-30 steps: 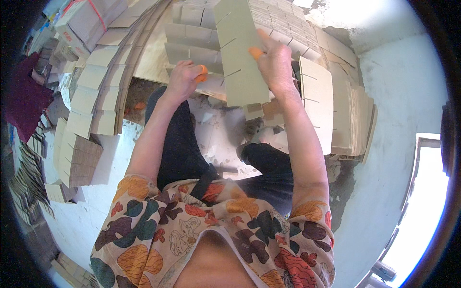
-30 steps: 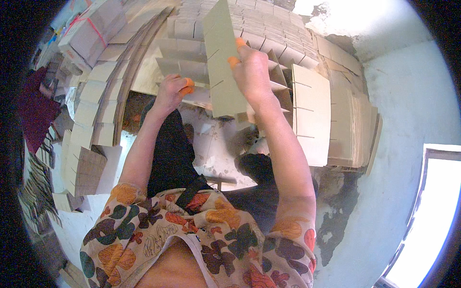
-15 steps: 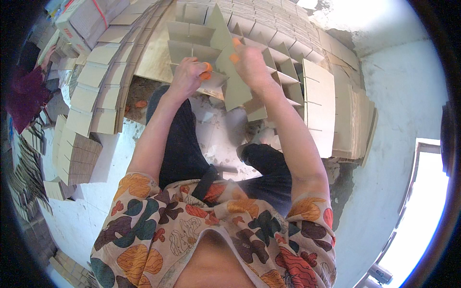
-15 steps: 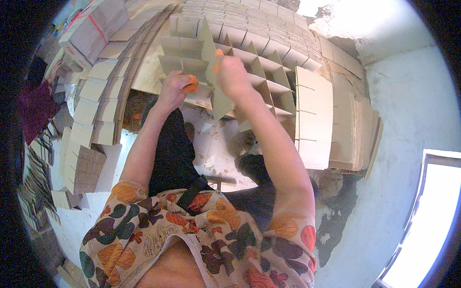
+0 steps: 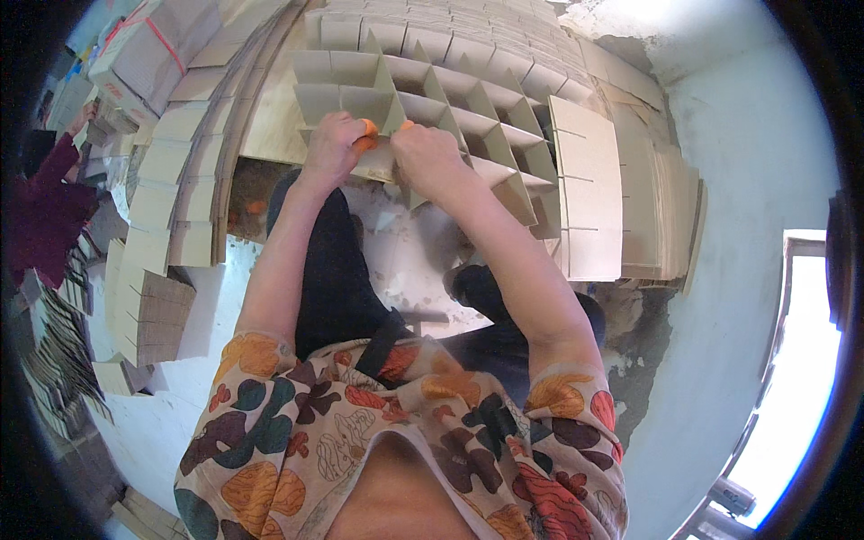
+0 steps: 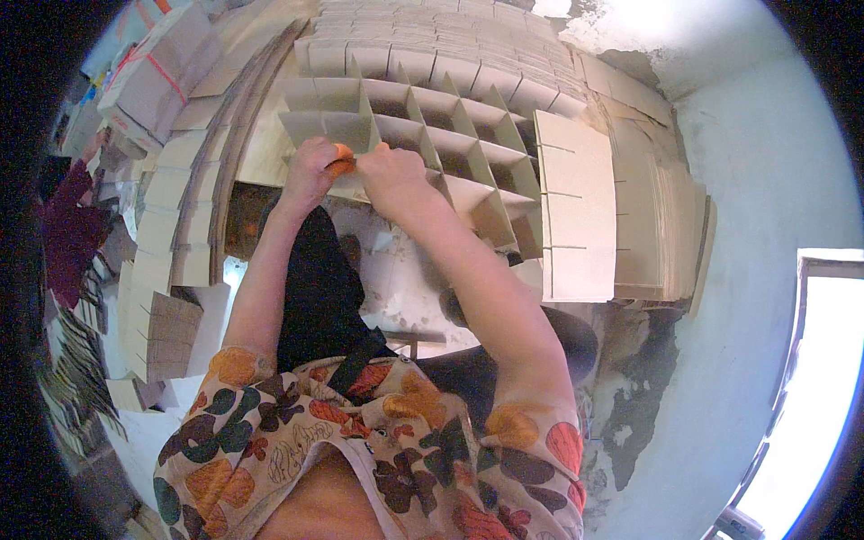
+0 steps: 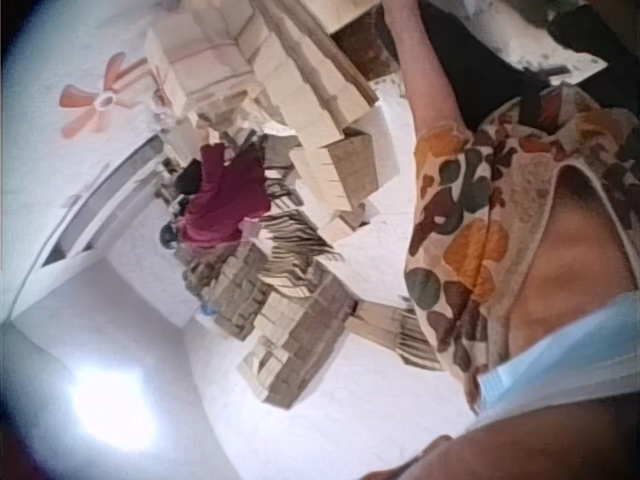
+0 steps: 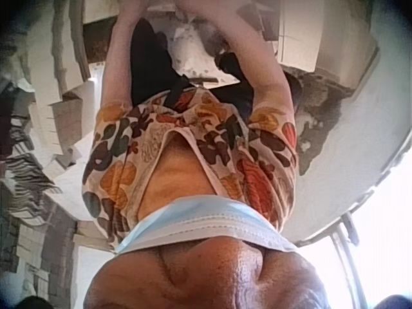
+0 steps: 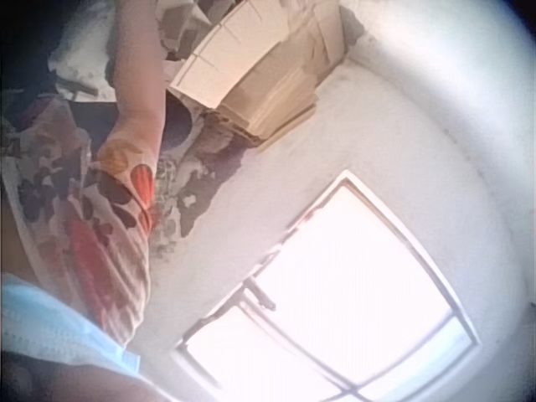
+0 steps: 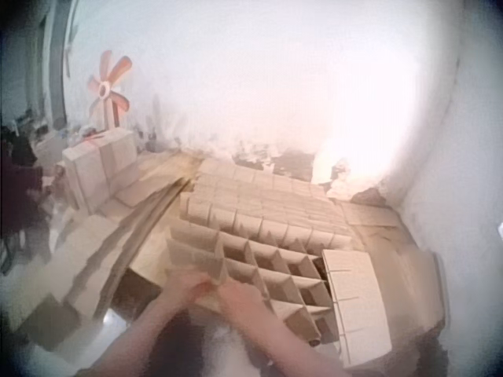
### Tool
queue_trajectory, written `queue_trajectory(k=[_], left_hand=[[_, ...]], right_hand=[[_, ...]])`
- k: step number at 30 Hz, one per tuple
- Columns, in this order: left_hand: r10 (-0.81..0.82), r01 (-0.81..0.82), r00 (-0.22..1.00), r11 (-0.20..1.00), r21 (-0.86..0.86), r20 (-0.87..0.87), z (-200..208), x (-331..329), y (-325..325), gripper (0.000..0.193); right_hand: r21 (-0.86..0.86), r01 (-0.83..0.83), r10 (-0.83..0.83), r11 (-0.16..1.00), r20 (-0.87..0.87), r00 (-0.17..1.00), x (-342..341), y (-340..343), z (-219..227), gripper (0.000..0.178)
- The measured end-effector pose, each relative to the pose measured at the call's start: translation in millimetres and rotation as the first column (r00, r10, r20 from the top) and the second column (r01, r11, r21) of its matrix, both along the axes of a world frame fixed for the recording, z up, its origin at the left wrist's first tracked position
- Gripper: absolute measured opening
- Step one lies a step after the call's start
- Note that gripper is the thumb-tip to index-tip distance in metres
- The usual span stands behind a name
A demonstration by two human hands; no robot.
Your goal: The person sits on the floor and repeatedly inserts pre-cut cardboard dividers into a larger cardboard structure. They pick up individual dividers, align them, and slide them into place, then stack the completed units.
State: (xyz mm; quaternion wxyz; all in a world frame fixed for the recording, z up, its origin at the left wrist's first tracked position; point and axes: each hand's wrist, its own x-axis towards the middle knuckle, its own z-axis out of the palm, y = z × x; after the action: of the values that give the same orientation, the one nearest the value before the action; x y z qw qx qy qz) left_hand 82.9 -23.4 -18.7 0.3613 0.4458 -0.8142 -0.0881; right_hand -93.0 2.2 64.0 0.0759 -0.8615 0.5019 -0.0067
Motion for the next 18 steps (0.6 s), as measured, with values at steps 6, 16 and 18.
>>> queue_trajectory(k=[6, 16, 18], left_hand=[[0.025, -0.023, 1.000, 0.996, 0.091, -0.015, 6, 1, 2, 0.015], [0.021, -0.011, 0.995, 0.994, 0.109, -0.097, 11, -9, 6, 0.018], [0.014, -0.006, 0.997, 0.995, 0.097, -0.082, 12, -9, 5, 0.018]], right_hand=[[-0.256, 0.218, -0.152, 0.942, 0.254, 0.955, -64, 10, 18, 0.016], [-0.018, 0.880, -0.872, 0.475, 0.122, 0.473, -311, 65, -7, 0.067], [0.185, 0.866, -0.875, 0.465, 0.244, 0.418, -336, 68, -23, 0.062]])
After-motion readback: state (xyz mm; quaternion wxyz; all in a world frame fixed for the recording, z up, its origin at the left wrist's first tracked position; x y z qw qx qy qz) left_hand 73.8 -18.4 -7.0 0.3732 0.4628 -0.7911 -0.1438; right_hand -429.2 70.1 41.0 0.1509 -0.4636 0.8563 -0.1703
